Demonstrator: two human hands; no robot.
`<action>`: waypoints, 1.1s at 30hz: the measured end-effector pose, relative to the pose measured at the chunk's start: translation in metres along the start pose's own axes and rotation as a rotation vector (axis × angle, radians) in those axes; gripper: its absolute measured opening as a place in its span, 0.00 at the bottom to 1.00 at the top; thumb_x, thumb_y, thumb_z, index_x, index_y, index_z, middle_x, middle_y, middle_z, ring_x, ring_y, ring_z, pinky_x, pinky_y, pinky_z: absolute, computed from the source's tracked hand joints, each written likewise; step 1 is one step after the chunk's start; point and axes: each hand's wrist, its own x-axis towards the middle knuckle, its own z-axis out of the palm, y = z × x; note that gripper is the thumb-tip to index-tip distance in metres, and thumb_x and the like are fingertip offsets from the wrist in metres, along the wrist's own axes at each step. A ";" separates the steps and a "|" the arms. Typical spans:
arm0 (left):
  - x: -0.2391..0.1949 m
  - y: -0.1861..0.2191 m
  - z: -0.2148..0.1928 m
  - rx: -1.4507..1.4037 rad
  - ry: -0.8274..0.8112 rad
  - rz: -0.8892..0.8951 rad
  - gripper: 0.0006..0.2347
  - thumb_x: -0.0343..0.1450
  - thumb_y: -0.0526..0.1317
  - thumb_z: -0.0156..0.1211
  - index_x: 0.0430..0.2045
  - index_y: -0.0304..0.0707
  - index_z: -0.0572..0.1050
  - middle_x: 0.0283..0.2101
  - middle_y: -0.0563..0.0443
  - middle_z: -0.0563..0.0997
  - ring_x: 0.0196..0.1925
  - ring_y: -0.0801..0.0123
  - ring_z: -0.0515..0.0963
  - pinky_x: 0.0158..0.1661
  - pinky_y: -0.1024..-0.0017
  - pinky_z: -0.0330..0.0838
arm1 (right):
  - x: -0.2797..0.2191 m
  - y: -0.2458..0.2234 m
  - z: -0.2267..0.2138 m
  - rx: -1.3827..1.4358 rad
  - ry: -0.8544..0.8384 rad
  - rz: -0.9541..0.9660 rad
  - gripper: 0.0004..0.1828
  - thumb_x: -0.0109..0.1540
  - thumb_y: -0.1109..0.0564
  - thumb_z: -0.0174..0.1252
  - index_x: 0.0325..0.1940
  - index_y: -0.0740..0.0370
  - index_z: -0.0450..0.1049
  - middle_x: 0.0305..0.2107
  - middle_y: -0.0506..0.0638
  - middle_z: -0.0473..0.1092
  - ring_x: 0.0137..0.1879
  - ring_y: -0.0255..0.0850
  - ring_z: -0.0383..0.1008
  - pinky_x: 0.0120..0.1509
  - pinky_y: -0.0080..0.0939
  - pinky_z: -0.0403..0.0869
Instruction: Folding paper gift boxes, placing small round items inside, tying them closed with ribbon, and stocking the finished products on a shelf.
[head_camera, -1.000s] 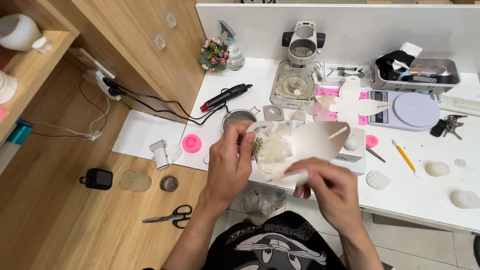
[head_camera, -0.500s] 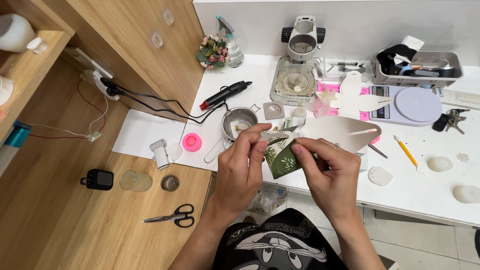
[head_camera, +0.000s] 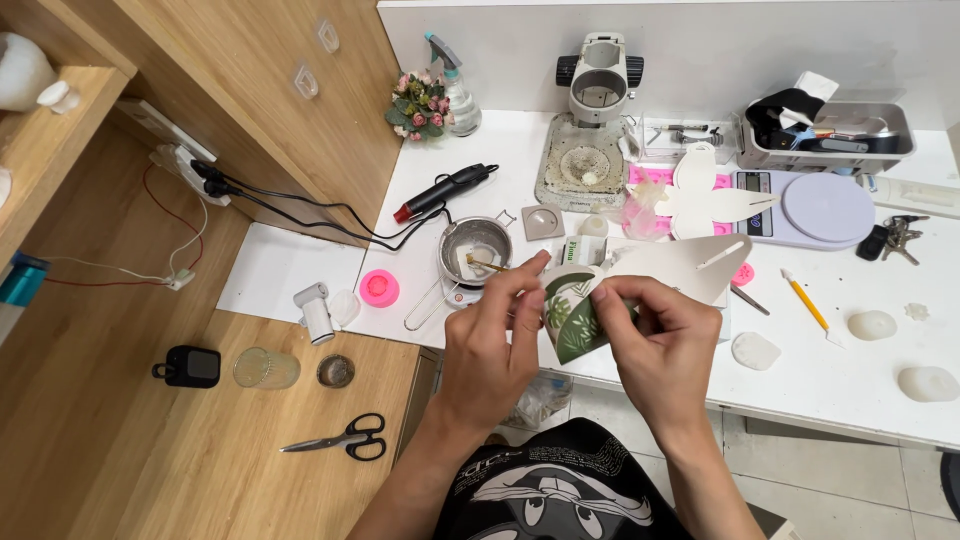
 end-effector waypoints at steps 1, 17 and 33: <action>0.002 0.002 0.000 -0.002 -0.002 -0.002 0.05 0.78 0.33 0.53 0.43 0.27 0.70 0.50 0.39 0.84 0.31 0.68 0.87 0.31 0.73 0.81 | 0.000 -0.004 0.000 -0.002 0.001 0.003 0.03 0.64 0.63 0.65 0.40 0.65 0.82 0.20 0.45 0.73 0.24 0.22 0.62 0.26 0.26 0.57; 0.016 -0.006 -0.004 -0.017 -0.141 -0.052 0.07 0.74 0.33 0.61 0.39 0.27 0.70 0.46 0.38 0.85 0.37 0.59 0.89 0.34 0.69 0.84 | 0.004 -0.016 0.003 -0.307 0.002 -0.313 0.03 0.64 0.63 0.64 0.38 0.65 0.82 0.25 0.48 0.76 0.22 0.30 0.64 0.25 0.32 0.59; -0.002 -0.009 -0.001 0.278 -0.149 0.136 0.06 0.75 0.30 0.58 0.42 0.25 0.71 0.39 0.38 0.83 0.39 0.51 0.85 0.36 0.59 0.78 | -0.008 0.018 0.021 -0.268 0.038 -0.287 0.05 0.63 0.63 0.66 0.38 0.68 0.77 0.41 0.51 0.67 0.42 0.39 0.69 0.43 0.37 0.68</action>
